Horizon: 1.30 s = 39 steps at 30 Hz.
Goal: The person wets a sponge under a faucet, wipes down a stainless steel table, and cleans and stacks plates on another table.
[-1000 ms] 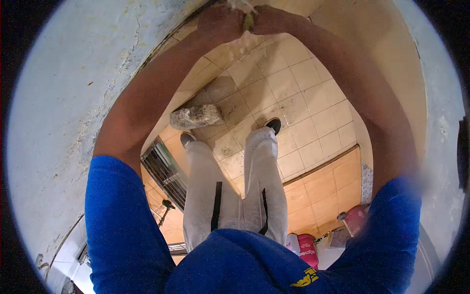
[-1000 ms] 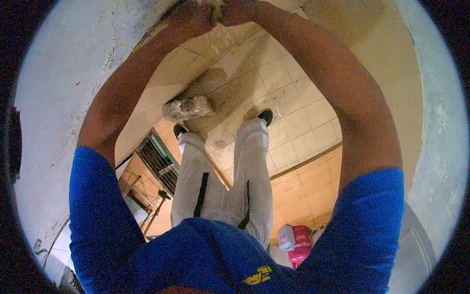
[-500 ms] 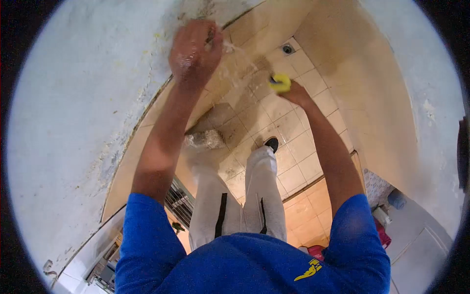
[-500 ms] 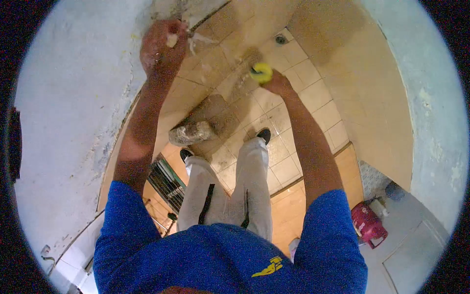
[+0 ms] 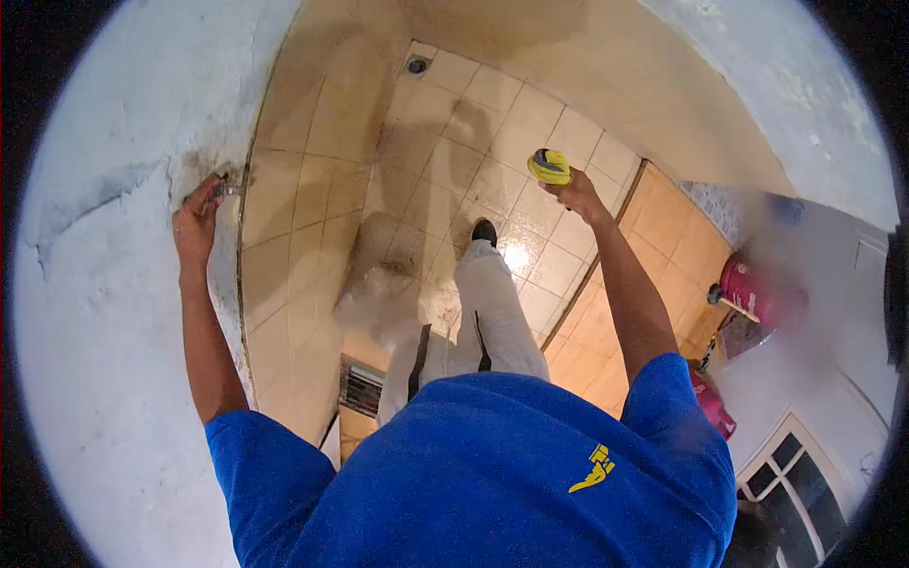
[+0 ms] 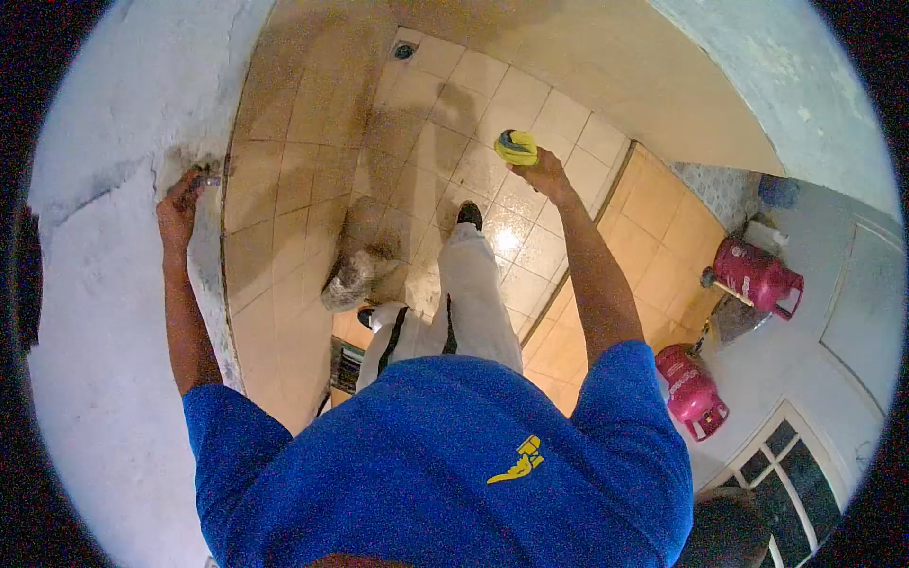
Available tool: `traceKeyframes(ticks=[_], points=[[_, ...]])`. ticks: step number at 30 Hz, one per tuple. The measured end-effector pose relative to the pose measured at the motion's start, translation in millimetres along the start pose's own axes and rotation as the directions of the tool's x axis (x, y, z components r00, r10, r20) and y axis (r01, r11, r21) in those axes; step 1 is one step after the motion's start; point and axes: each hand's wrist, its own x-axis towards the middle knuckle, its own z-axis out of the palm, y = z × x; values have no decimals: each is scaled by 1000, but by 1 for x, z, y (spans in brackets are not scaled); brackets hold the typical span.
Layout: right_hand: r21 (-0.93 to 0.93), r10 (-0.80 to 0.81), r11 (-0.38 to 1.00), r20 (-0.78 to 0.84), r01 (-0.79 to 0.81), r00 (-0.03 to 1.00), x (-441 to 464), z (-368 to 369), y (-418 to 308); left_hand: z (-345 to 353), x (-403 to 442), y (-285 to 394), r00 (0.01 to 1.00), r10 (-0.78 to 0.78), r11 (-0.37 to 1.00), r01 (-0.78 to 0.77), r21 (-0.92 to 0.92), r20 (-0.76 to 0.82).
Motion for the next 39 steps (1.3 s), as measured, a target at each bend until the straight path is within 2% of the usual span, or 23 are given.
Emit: traceKeyframes(ticks=[1, 2, 3, 4, 5, 6, 7, 8, 9, 10, 12, 13, 16, 19, 21, 22, 23, 24, 27, 30, 31, 35, 39], points=[[151, -92, 985, 58, 82, 994, 4, -5, 1, -7, 2, 7, 1000, 25, 997, -25, 69, 1], [307, -193, 939, 100, 154, 976, 8, -7, 5, -9, 3, 18, 989, -143, 968, 135, 212, 23], [454, -299, 865, 126, 213, 946, 12, -10, 5, 7, 6, 6, 996, -41, 950, 62, 305, -73], [364, -368, 884, 151, 295, 917, 10, -14, -12, 26, 11, -8, 985, 68, 916, 1, 400, -157], [272, -431, 886, 180, 376, 884, 1, -17, -42, 37, 16, 36, 976, -113, 992, 120, 24, -184], [178, -485, 873, 215, 455, 847, -5, -18, -69, 63, 21, 88, 967, 3, 1000, -10, -26, -256], [135, -645, 764, 184, 631, 742, -4, -14, -86, 87, 25, 126, 997, -64, 937, 45, -347, -44], [84, -780, 621, 160, 779, 605, 4, -11, -104, 112, 32, 159, 910, -89, 688, 350, -636, 404], [22, -885, 451, 142, 892, 443, 4, -11, -121, 136, 42, 187, 607, 62, 283, 751, -597, 792], [-95, -864, 454, 195, 886, 464, -3, -18, -142, 152, 50, 211, 359, 329, 50, 917, -396, 873], [-340, -802, 433, 278, 835, 529, -18, -42, -179, 129, 70, 274, 222, 715, -31, 958, -287, 663], [-431, -777, 429, 273, 794, 567, -18, -51, -185, 134, 80, 280, 201, 619, 91, 942, -323, 760], [-650, -675, 397, 272, 648, 686, -3, -69, -190, 152, 120, 303, 181, 263, 461, 839, -288, 948], [-707, -589, 403, 287, 582, 756, 21, -65, -188, 173, 140, 308, 474, 282, 865, 251, -435, 834], [-611, -587, 491, 294, 621, 754, 40, -56, -179, 165, 135, 316, 731, 306, 952, -246, -182, 610], [-593, -516, 551, 311, 587, 798, 42, -52, -182, 158, 133, 318, 802, 366, 902, -430, 30, 472], [-577, -441, 603, 332, 550, 833, 44, -49, -185, 149, 135, 319, 791, 415, 867, -494, 70, 449], [-563, -362, 653, 356, 507, 861, 46, -44, -188, 141, 136, 318, 775, 462, 825, -554, 111, 431], [-234, -452, 772, 451, 590, 770, 53, -41, -190, 133, 138, 306, 764, 558, 772, -621, 135, 323], [104, -311, 940, 646, 324, 697, 66, -30, -185, 133, 139, 289, 729, 642, 709, -682, 178, 235], [225, -317, 948, 691, 224, 649, 66, -31, -185, 134, 142, 284, 704, 678, 673, -710, 207, 211], [350, -204, 931, 736, -106, 646, 53, -24, -208, 142, 152, 267, 724, 688, 722, -674, 154, -55], [462, -278, 855, 792, -236, 543, 58, -26, -217, 138, 161, 263, 731, 635, 771, -618, 154, -249]])
